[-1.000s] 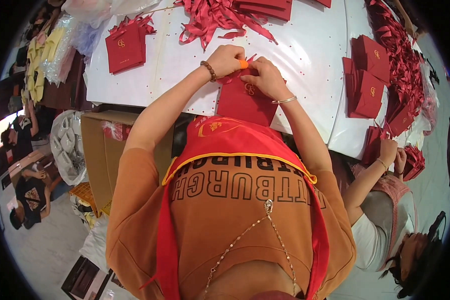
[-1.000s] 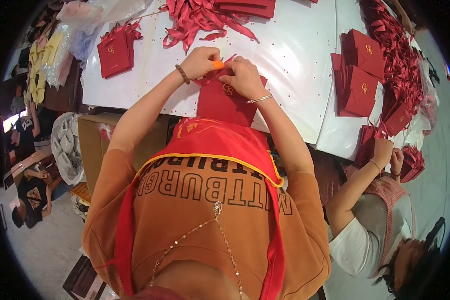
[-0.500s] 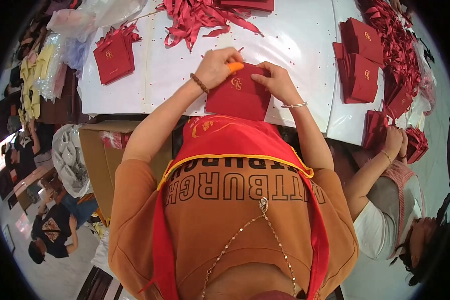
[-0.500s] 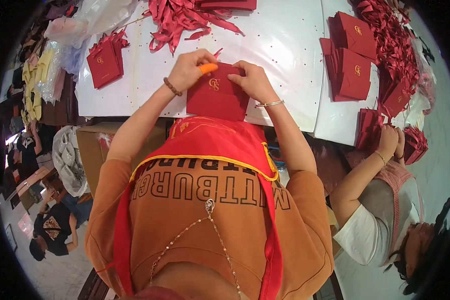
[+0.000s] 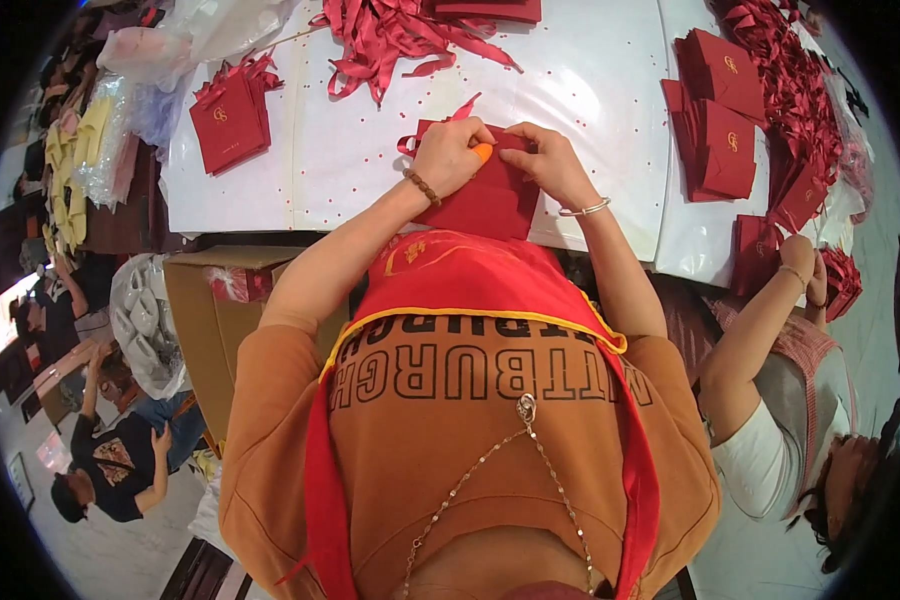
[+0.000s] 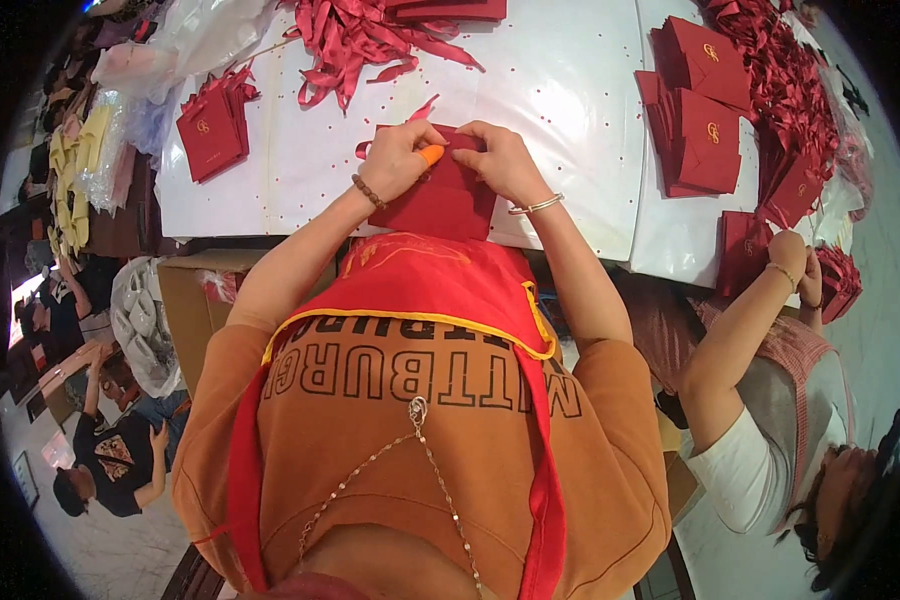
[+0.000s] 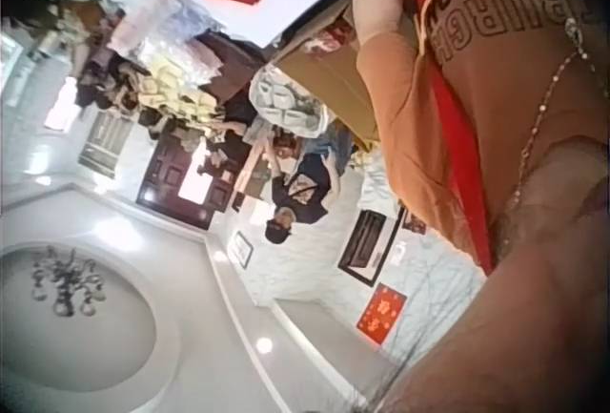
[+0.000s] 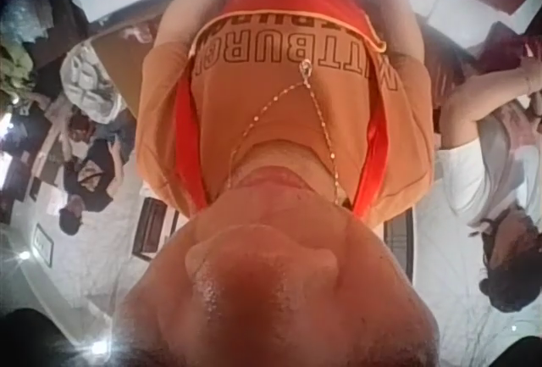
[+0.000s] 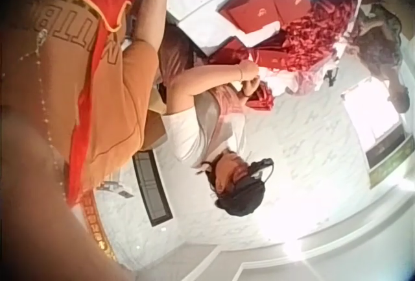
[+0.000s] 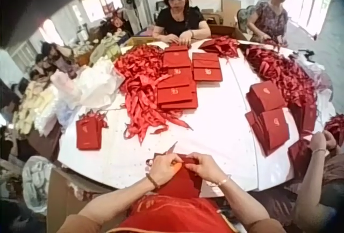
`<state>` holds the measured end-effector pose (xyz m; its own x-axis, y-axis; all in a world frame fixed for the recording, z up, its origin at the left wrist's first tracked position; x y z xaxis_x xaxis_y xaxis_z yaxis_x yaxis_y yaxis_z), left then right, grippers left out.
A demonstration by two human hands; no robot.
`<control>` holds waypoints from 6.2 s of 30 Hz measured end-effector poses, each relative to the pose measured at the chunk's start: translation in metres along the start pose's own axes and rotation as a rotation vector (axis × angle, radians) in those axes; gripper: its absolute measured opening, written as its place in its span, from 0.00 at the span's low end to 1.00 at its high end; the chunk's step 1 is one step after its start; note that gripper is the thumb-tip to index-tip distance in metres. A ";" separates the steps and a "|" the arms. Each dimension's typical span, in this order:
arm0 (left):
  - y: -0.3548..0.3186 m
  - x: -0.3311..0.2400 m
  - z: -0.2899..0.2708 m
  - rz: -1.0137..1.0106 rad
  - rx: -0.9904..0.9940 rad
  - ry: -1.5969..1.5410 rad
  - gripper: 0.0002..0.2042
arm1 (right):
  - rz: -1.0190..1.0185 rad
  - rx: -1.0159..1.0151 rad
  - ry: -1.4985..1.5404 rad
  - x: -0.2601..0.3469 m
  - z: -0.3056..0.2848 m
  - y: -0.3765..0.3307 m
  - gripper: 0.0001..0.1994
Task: Tying red decorative ribbons onto red gift bags in a manual packaging area.
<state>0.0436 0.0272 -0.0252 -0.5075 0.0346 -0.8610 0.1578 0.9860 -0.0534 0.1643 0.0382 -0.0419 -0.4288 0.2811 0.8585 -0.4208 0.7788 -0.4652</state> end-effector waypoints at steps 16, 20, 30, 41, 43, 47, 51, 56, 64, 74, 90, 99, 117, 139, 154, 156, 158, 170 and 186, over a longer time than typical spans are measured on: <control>0.004 -0.019 0.003 0.043 -0.001 0.184 0.09 | -0.247 -0.163 -0.239 0.008 0.000 -0.002 0.10; 0.004 -0.022 0.002 0.065 -0.050 0.296 0.07 | -0.366 -0.253 -0.263 0.017 0.002 -0.010 0.10; 0.017 -0.033 -0.026 0.129 0.183 0.494 0.10 | -0.355 -0.209 -0.199 0.032 0.008 -0.018 0.09; 0.028 0.003 0.007 -0.101 0.868 0.183 0.10 | -0.510 -0.193 -0.314 0.052 0.021 -0.026 0.09; 0.034 0.004 0.001 -0.042 0.607 0.092 0.09 | -0.476 -0.202 -0.310 0.049 0.019 -0.027 0.09; 0.033 0.001 -0.001 -0.020 0.500 0.075 0.09 | -0.472 -0.208 -0.304 0.045 0.017 -0.023 0.09; 0.025 -0.022 -0.009 0.106 0.323 0.382 0.09 | -0.438 -0.184 -0.251 0.045 0.016 -0.024 0.09; 0.018 -0.026 -0.017 0.214 0.231 0.364 0.09 | -0.429 -0.156 -0.216 0.047 0.017 -0.025 0.09; 0.034 0.021 -0.028 -0.295 0.197 -0.234 0.07 | -0.496 -0.156 -0.265 0.052 0.024 -0.031 0.09; 0.074 0.027 -0.085 -0.375 -0.063 -0.875 0.07 | -0.612 -0.081 -0.347 0.054 0.030 -0.041 0.12; -0.034 -0.002 -0.015 -0.151 0.193 -1.079 0.15 | -0.251 0.284 0.629 0.023 0.036 -0.005 0.12; -0.029 0.059 -0.023 -0.399 -0.210 -1.088 0.22 | -0.342 -0.038 0.414 -0.008 0.006 0.019 0.16; 0.035 0.099 -0.105 -0.094 -0.382 0.734 0.15 | -0.830 -0.244 -0.724 0.052 0.044 0.008 0.16; -0.054 -0.017 -0.233 0.157 -0.681 0.023 0.11 | -0.515 -0.168 -0.640 0.057 0.038 0.023 0.11; -0.041 0.022 -0.046 0.064 -0.154 -0.129 0.10 | -0.153 0.137 -0.353 0.032 0.044 0.035 0.17; -0.044 0.010 -0.045 0.204 -0.192 0.126 0.09 | -0.130 0.141 -0.377 0.034 0.044 0.032 0.17; -0.040 0.014 -0.049 0.130 -0.177 0.082 0.08 | -0.105 0.135 -0.393 0.034 0.045 0.034 0.16; -0.027 0.008 -0.048 0.103 -0.104 0.152 0.06 | -0.088 0.160 -0.297 0.026 0.049 0.036 0.18; -0.016 -0.002 -0.036 0.171 0.023 0.318 0.03 | -0.100 0.146 -0.260 0.013 0.045 0.035 0.17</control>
<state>0.0113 0.0169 -0.0047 -0.7096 0.2515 -0.6582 0.2803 0.9578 0.0638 0.1076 0.0437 -0.0568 -0.5614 0.0398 0.8266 -0.5734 0.7015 -0.4232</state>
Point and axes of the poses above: each hand's wrist, its own y-axis towards the middle knuckle, its own z-axis out of the palm, x = y × z, the point moved 9 cm from there along y, towards the middle knuckle, and after that the axes turned 3 degrees about z, right-handed, at the moved point
